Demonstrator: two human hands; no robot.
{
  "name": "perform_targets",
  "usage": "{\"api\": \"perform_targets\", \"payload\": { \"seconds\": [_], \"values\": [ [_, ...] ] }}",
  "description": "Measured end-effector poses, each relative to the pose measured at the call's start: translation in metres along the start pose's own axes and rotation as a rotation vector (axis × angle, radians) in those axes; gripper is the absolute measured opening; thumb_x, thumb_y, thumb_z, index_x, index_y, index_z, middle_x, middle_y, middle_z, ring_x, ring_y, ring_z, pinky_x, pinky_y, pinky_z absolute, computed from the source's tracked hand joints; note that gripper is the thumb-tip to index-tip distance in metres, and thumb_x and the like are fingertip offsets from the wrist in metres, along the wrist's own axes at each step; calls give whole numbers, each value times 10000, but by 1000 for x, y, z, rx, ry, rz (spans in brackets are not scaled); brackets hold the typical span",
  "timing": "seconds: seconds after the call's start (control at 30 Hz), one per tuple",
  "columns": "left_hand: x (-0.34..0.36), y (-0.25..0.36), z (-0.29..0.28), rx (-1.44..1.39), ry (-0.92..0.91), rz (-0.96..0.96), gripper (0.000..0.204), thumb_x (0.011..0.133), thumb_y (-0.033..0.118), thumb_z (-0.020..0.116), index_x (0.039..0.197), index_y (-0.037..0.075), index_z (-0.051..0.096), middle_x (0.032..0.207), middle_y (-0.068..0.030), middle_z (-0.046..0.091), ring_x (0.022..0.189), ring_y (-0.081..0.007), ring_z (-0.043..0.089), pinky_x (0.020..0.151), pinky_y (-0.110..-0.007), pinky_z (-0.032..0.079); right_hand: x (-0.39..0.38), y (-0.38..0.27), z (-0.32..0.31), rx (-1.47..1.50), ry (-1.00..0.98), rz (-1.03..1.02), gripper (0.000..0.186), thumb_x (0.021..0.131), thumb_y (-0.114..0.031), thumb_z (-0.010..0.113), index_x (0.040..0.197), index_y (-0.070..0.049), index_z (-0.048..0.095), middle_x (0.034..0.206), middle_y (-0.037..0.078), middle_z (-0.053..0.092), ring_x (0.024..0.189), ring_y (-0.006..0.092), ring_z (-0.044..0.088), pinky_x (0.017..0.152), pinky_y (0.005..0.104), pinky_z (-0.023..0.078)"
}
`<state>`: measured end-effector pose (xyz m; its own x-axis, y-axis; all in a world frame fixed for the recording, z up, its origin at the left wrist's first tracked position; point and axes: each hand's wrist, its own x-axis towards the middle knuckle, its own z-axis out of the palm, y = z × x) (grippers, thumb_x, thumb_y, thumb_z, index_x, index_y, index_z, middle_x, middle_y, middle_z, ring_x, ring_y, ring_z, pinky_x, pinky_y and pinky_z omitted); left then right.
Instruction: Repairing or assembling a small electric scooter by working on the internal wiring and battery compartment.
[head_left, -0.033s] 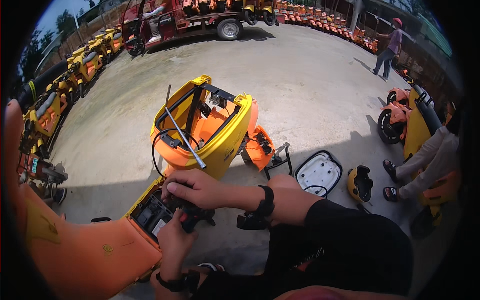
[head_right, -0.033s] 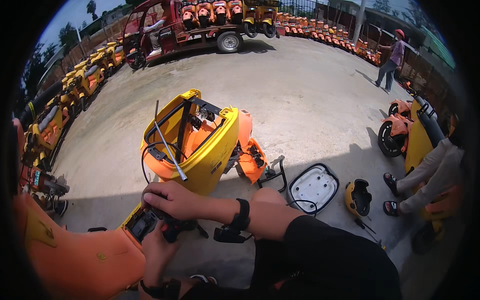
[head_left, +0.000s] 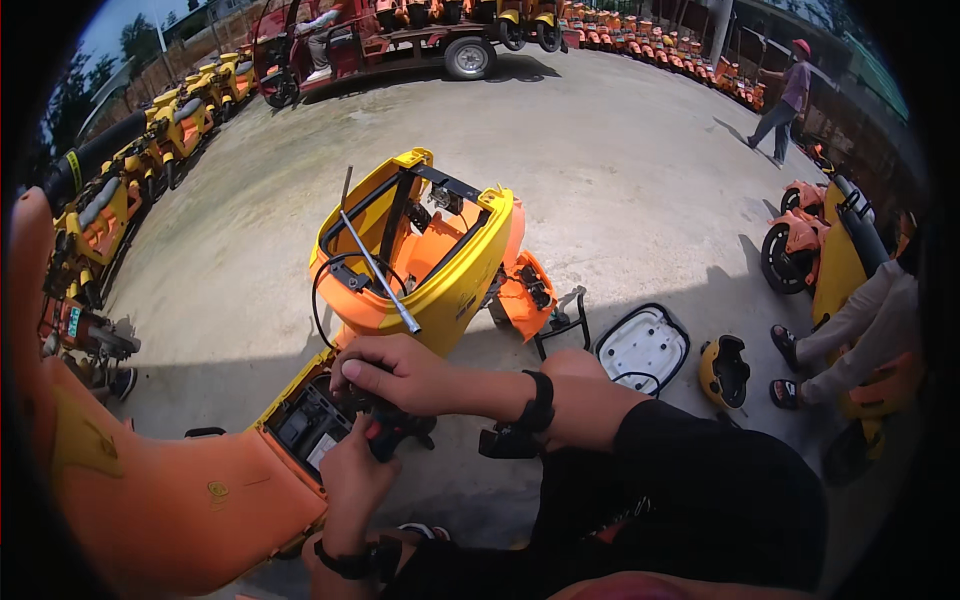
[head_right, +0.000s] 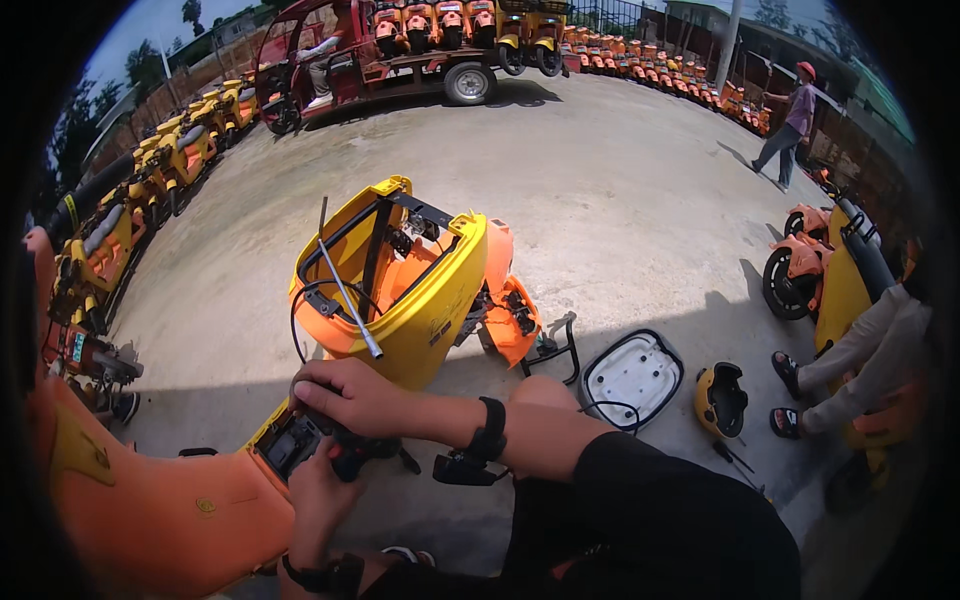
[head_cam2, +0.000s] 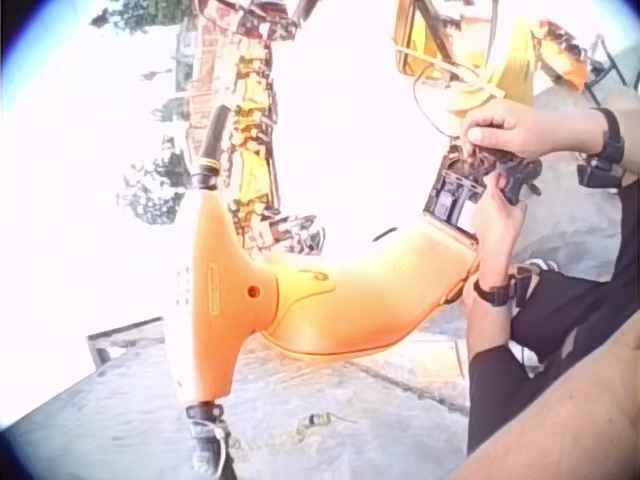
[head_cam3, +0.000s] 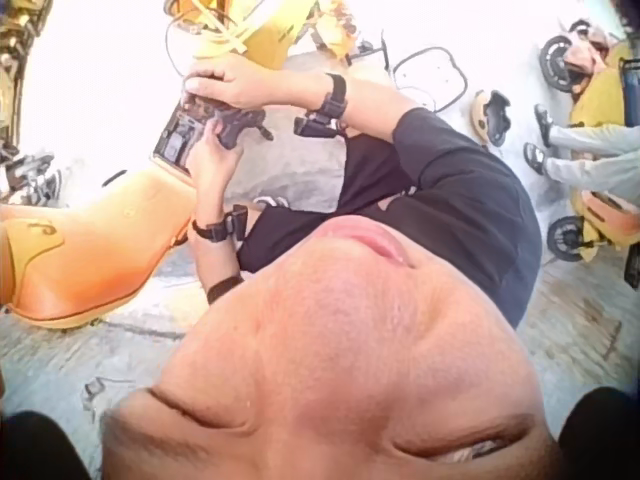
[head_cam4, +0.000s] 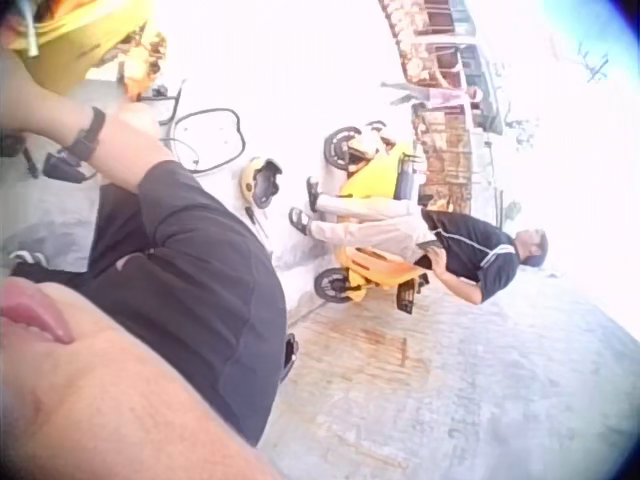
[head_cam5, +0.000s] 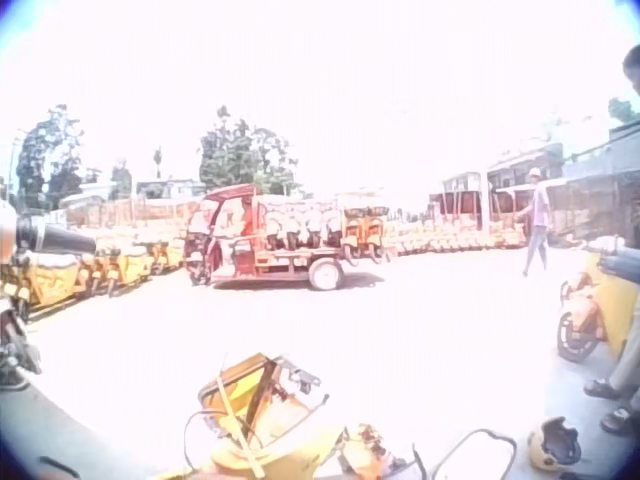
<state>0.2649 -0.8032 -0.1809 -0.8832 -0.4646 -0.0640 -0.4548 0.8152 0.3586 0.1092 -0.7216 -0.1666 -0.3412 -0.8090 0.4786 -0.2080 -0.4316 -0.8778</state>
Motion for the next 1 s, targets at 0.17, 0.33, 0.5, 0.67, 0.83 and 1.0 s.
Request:
{"api": "perform_targets", "payload": {
  "seconds": [0.17, 0.33, 0.5, 0.67, 0.83, 1.0],
  "values": [
    [-5, -11, 3, -43, 9, 11, 562, 608, 213, 738, 1136, 96, 585, 837, -180, 669, 834, -375, 650, 730, -448, 509, -5, -10, 11, -73, 163, 184, 247, 953, -210, 596, 984, 36, 607, 898, 86, 675, 809, 103, 624, 726, 272, 503],
    [-2, -7, -2, -36, 29, -21, 574, 613, 214, 736, 1155, 101, 582, 822, -160, 676, 786, -352, 660, 690, -446, 508, 0, -1, 1, 28, 197, 190, 279, 909, -239, 678, 936, 25, 592, 1021, 103, 686, 858, 115, 628, 759, 266, 513],
    [4, -19, 17, 17, 80, 53, 561, 626, 183, 710, 1166, 110, 575, 808, -160, 678, 766, -355, 663, 668, -446, 518, 3, -7, -12, 168, 197, 340, 298, 821, -174, 778, 757, -46, 517, 951, 130, 683, 864, 119, 626, 743, 274, 516],
    [5, -16, 22, -18, 141, 114, 469, 658, 156, 689, 1116, 135, 592, 827, -134, 681, 781, -349, 665, 659, -444, 520, -3, -26, -13, 53, 191, 395, 318, 811, -168, 786, 745, -46, 499, 952, 136, 677, 853, 137, 625, 752, 280, 513],
    [2, -11, 17, -8, 216, 208, 442, 634, 110, 674, 1069, 138, 604, 825, -106, 679, 761, -309, 670, 636, -423, 524, -19, -62, -1, -148, 244, 367, 307, 831, -189, 765, 788, -28, 506, 987, 122, 673, 880, 127, 617, 768, 282, 509],
    [3, -9, 17, -45, 284, 309, 437, 630, 94, 668, 1059, 144, 607, 807, -98, 676, 743, -300, 671, 616, -420, 523, -32, -76, 2, -281, 250, 353, 279, 862, -174, 730, 836, -32, 492, 1017, 110, 663, 886, 134, 616, 787, 290, 504]
  ]
}}
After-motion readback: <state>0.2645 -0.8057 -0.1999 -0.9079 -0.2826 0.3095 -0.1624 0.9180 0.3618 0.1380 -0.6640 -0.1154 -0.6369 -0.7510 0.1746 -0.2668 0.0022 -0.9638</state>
